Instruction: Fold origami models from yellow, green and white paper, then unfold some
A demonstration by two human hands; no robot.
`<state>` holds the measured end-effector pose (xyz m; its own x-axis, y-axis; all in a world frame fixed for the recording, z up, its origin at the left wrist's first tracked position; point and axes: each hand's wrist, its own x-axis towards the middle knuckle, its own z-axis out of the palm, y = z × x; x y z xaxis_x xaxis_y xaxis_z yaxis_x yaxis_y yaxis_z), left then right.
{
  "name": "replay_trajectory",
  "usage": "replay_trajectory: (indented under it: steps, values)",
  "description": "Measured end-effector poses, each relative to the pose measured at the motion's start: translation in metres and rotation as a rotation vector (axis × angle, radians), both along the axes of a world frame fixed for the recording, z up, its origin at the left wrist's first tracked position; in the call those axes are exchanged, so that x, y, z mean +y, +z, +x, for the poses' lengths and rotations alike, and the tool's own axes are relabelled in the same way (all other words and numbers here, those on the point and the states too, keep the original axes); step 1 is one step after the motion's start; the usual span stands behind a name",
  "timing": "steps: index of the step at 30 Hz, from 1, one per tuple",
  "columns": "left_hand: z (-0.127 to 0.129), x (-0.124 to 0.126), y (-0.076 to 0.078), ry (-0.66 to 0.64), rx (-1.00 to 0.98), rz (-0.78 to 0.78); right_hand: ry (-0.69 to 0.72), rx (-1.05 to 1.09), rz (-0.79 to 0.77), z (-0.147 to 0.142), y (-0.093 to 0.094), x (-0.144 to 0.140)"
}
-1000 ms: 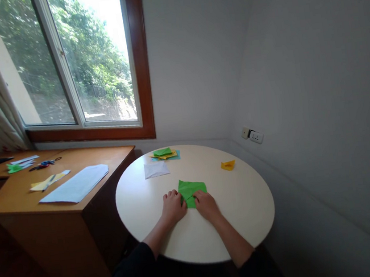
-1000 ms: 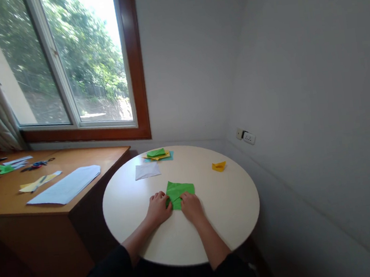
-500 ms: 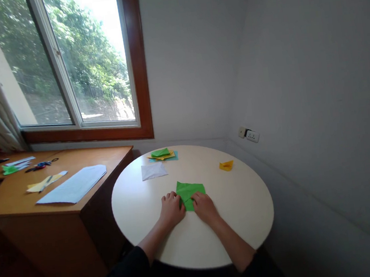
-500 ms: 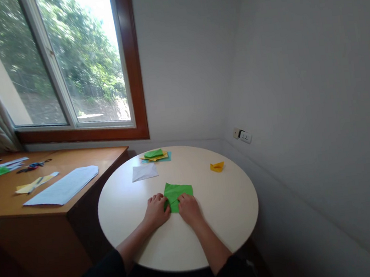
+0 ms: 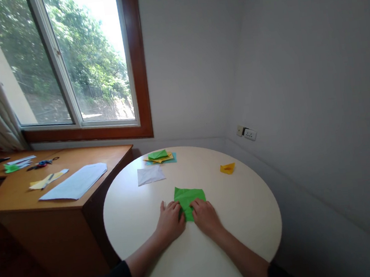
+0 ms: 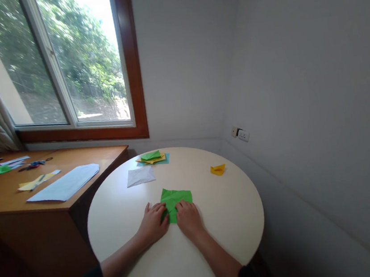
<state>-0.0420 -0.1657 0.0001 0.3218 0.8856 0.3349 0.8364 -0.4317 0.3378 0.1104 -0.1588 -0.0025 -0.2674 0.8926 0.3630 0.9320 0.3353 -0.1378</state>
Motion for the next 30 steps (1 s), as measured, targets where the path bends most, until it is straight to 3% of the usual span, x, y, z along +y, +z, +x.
replay_trajectory:
  steps: [19,30]
  values:
    - [-0.012,-0.074,0.005,-0.020,-0.018,-0.118,0.038,0.011,0.000,-0.010,0.000,-0.075]
    - [-0.014,-0.083,0.007,0.008,-0.007,-0.067,0.060,0.117,-0.039,-0.009,-0.005,-0.080]
